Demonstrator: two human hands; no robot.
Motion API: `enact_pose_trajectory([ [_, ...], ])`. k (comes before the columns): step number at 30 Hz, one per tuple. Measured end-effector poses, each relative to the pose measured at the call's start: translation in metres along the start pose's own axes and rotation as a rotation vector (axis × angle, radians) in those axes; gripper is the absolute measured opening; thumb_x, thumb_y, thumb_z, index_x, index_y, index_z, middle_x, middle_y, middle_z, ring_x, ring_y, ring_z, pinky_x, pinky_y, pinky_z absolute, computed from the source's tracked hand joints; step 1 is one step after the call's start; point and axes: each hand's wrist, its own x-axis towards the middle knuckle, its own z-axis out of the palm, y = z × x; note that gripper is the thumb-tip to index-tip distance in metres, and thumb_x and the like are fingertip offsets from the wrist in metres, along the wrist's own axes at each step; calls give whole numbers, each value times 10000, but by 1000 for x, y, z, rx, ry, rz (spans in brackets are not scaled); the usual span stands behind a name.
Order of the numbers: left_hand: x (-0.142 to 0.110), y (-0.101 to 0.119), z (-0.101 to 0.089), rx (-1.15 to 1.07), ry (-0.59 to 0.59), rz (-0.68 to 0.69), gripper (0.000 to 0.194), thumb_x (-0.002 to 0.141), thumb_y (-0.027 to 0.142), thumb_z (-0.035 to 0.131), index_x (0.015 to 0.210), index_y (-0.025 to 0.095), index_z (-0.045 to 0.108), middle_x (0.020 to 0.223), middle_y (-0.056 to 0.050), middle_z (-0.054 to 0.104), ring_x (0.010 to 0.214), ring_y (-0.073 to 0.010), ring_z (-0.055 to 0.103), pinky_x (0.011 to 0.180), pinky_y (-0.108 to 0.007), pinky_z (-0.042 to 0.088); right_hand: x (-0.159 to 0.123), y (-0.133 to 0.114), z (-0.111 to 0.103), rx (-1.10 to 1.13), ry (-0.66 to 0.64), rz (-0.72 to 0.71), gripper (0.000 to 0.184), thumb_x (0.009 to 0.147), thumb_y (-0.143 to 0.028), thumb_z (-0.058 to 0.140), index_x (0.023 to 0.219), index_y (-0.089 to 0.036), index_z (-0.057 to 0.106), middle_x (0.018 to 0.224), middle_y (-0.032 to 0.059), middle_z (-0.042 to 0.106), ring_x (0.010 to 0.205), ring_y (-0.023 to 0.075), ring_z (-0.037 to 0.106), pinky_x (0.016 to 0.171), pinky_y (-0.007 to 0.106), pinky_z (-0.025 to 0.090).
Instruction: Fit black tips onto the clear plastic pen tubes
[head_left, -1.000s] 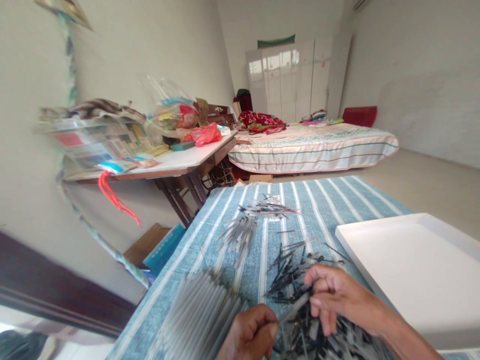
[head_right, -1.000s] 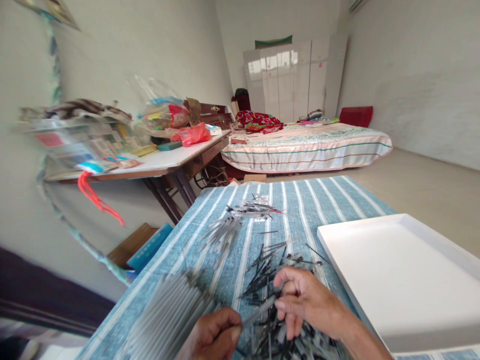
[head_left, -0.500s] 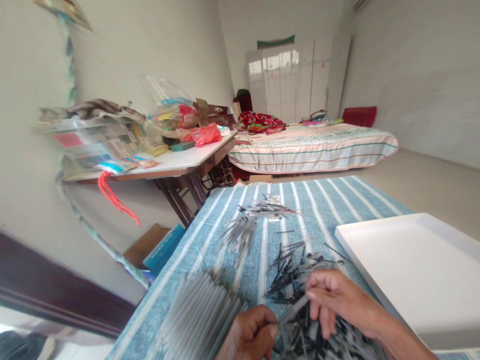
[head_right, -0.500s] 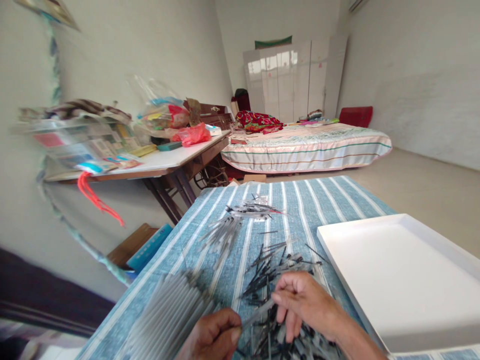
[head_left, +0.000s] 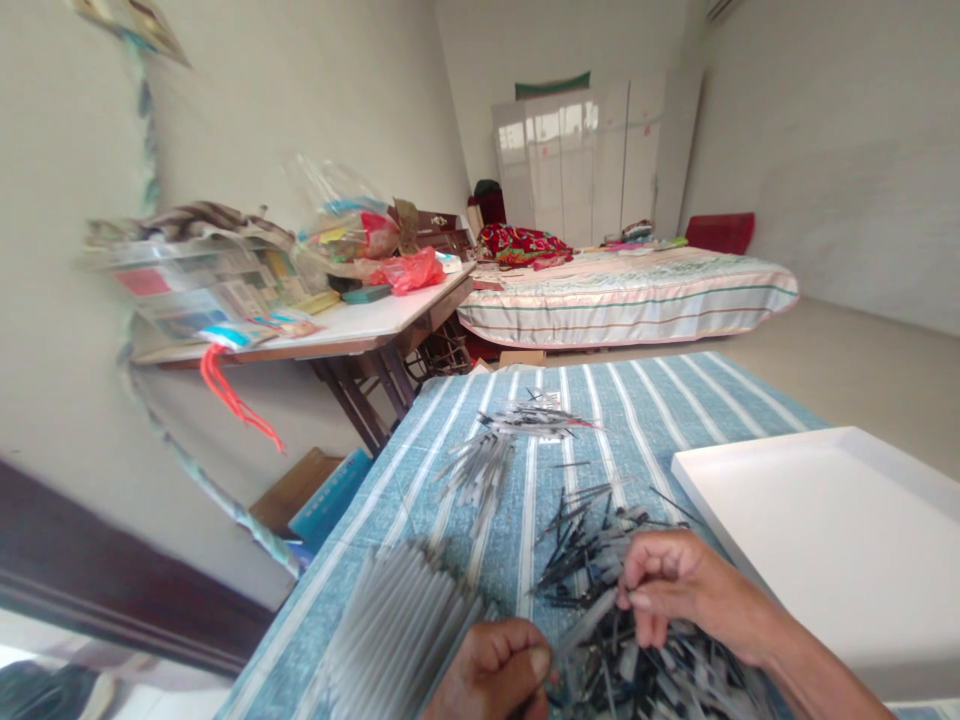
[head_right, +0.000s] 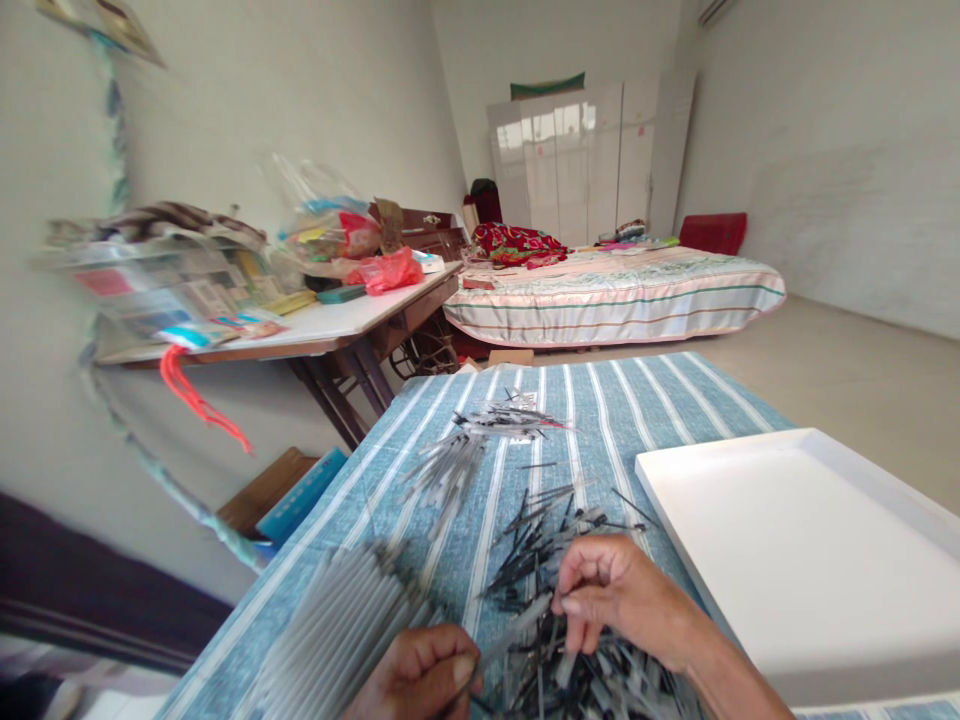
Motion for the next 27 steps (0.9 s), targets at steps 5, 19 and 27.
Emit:
enact_pose_trajectory([
  [5,3,0,2,36,39,2,362,703,509,555,613,159,530,387,52,483,322,-43,276,374,-196,139,3,9,-5,-241,88,73,326,757,-409,572,948,-146,552,713,-6,613,414,77,595,354,143,402],
  [19,2,1,2,124,0,12,295,739,439,519,634,164,505,413,57,486,324,-47,302,373,-200,161,2,10,1,-316,25,107,368,785,-474,493,601,-156,469,384,-82,459,305,61,500,317,124,300],
  [27,-27,14,-33,151,199,47,258,730,395,569,652,151,536,451,50,502,342,-38,290,366,-188,164,-5,-9,-30,-241,307,73,373,752,-497,527,575,-174,469,334,-71,443,268,60,408,320,160,274],
])
